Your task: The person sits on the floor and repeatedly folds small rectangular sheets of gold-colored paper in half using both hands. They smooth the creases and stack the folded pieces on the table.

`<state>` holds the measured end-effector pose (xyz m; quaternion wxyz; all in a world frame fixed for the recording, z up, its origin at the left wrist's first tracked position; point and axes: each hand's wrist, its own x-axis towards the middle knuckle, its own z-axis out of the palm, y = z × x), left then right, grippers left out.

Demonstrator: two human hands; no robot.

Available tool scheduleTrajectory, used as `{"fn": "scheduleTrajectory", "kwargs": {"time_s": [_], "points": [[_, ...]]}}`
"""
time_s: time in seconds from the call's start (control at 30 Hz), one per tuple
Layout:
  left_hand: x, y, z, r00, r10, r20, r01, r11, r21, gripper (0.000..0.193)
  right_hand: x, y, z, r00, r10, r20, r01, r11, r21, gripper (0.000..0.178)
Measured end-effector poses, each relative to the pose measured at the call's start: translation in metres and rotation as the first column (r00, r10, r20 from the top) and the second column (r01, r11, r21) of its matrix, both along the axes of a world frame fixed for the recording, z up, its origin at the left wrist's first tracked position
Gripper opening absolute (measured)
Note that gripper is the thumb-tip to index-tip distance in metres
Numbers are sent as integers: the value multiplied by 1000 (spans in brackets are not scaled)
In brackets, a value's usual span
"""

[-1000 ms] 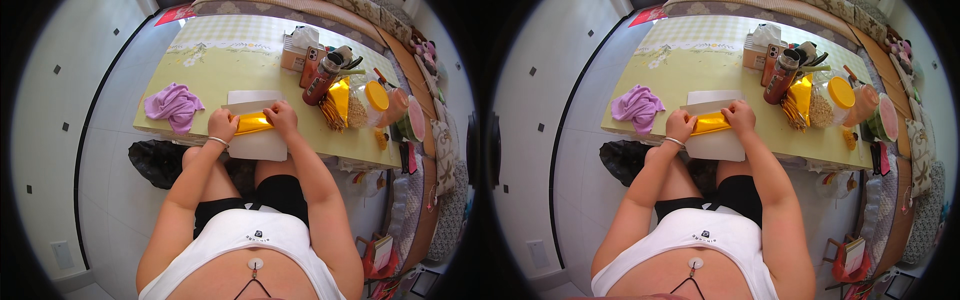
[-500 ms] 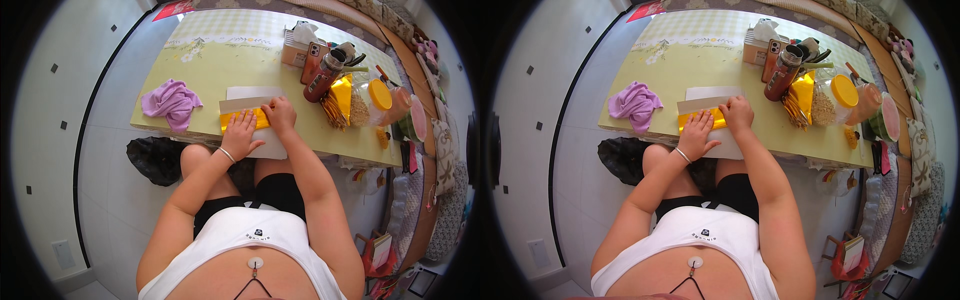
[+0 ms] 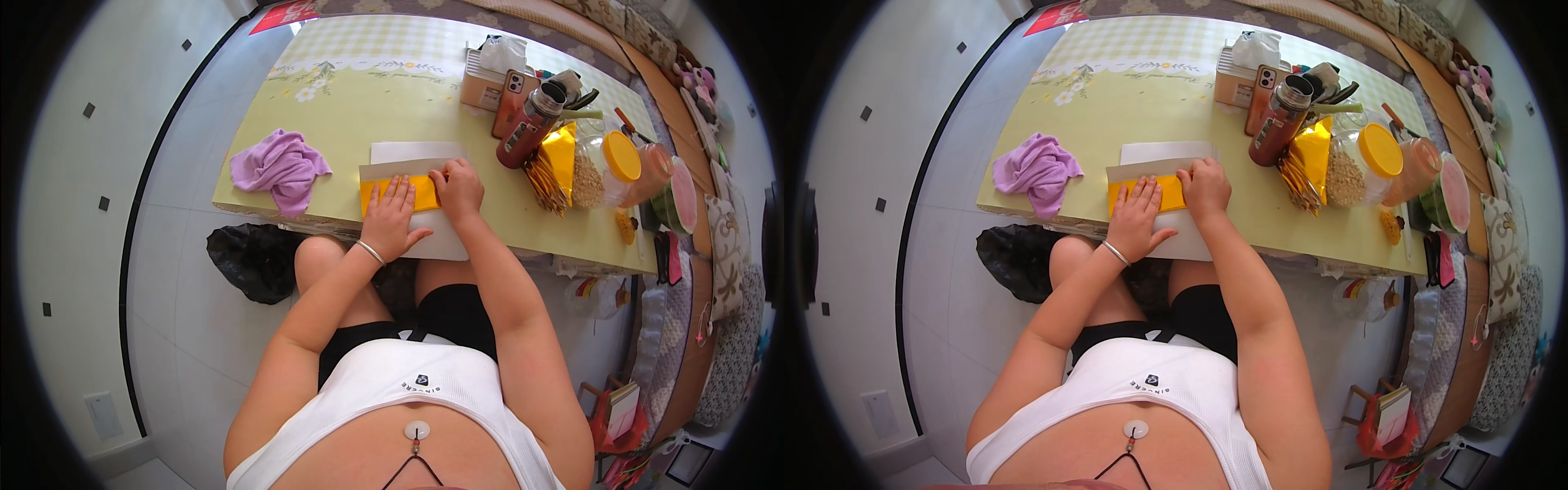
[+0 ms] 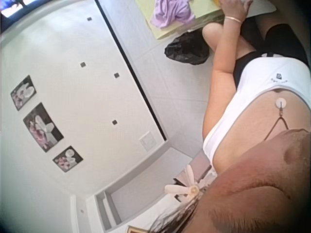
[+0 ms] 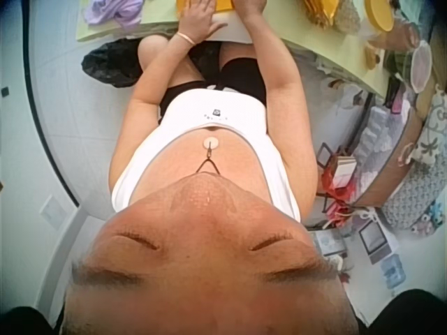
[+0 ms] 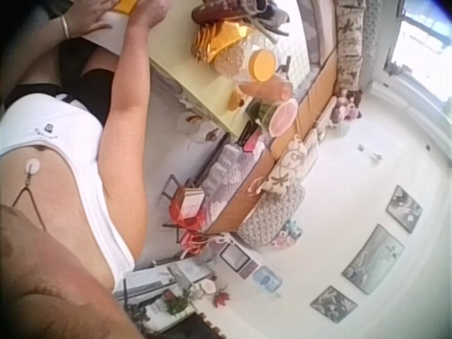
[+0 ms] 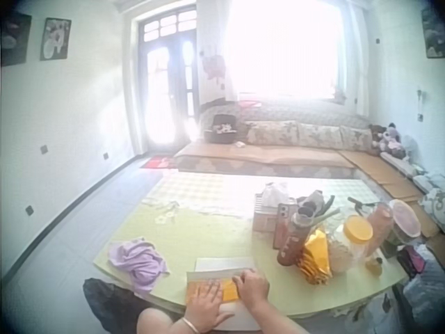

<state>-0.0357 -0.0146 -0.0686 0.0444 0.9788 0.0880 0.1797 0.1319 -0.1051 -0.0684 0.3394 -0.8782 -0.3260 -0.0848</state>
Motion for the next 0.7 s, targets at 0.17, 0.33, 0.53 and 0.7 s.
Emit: {"fn": "scheduleTrajectory", "kwargs": {"time_s": [0.17, 0.33, 0.53, 0.7], "points": [[0, 1, -1, 998, 5, -57, -5, 1000, 8, 90, -2, 2, 7, 997, -5, -76, -2, 996, -85, 23], [-4, 0, 10, 989, -38, -145, 35, 999, -23, 94, -20, -9, 4, 848, 296, 439, -217, 951, -222, 50], [-17, 12, 3, 975, -60, -213, 53, 998, -39, 100, -24, -61, -1, 836, 544, 73, -470, 778, -417, 73], [-35, 46, 13, 958, 19, -287, -20, 1000, -1, 97, -12, -83, 0, 845, 524, 108, -410, 764, -499, 75]]}}
